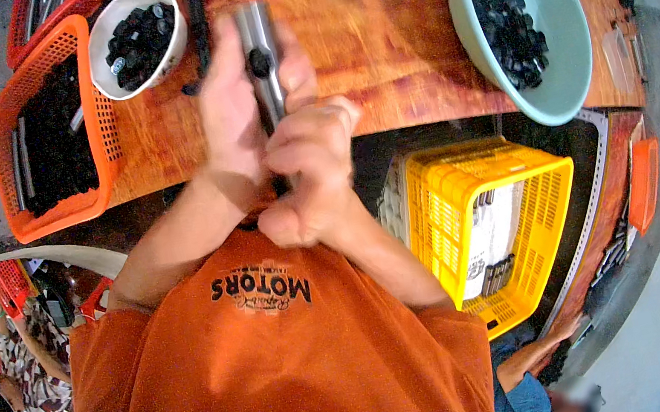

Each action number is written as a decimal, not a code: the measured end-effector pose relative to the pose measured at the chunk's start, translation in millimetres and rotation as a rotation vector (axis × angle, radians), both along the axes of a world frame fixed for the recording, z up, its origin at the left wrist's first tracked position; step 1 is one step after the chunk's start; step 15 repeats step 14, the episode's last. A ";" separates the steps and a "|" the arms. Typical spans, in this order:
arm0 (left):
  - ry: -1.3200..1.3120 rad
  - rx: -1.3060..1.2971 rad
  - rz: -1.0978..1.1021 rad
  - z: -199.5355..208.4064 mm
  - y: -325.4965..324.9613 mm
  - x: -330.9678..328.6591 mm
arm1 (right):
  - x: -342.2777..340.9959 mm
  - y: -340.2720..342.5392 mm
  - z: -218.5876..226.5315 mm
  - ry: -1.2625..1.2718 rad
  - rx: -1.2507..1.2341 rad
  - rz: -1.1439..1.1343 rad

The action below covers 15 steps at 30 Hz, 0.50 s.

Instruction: The person repeatedly picks small black components from a bowl and inserts them into a cylindrical metal part. They then rub the cylinder against the table edge and place it into a yellow basket. The process is repeated multiple times.

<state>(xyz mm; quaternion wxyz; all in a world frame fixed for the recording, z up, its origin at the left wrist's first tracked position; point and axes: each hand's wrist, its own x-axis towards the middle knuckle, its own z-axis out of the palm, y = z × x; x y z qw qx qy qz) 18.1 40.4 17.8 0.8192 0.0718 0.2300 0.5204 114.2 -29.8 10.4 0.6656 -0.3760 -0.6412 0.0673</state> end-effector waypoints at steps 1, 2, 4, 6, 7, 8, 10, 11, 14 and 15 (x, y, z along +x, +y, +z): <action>0.037 0.013 -0.004 0.7 -1.0 4.9 | -1.0 7.8 -5.4 -0.211 -0.075 0.024; 0.012 -0.025 0.021 3.3 -3.5 1.4 | -3.7 11.2 -5.8 -0.159 -0.067 0.063; 0.035 0.019 0.039 10.8 -2.1 -1.2 | -7.1 14.3 -4.9 -0.103 -0.064 0.093; 0.060 0.061 0.053 12.7 -3.5 -1.3 | -6.6 14.6 -2.6 -0.090 -0.059 0.071; 0.080 0.071 0.060 10.0 -3.9 -0.3 | -6.2 12.2 -1.3 -0.083 -0.061 0.056; 0.101 0.081 0.067 7.7 -3.9 0.3 | -3.8 9.3 -4.5 -0.070 -0.050 0.034; 0.127 0.069 0.069 3.7 -6.7 -1.9 | -1.5 0.1 -11.3 -0.007 -0.028 -0.078; 0.139 0.062 0.070 2.9 -6.3 -3.3 | -0.1 -3.7 -14.5 0.026 -0.016 -0.137; 0.100 0.024 0.101 2.1 -1.5 -4.5 | 1.2 -7.2 -17.2 0.078 0.060 -0.165; 0.100 0.024 0.101 2.1 -1.5 -4.5 | 1.2 -7.2 -17.2 0.078 0.060 -0.165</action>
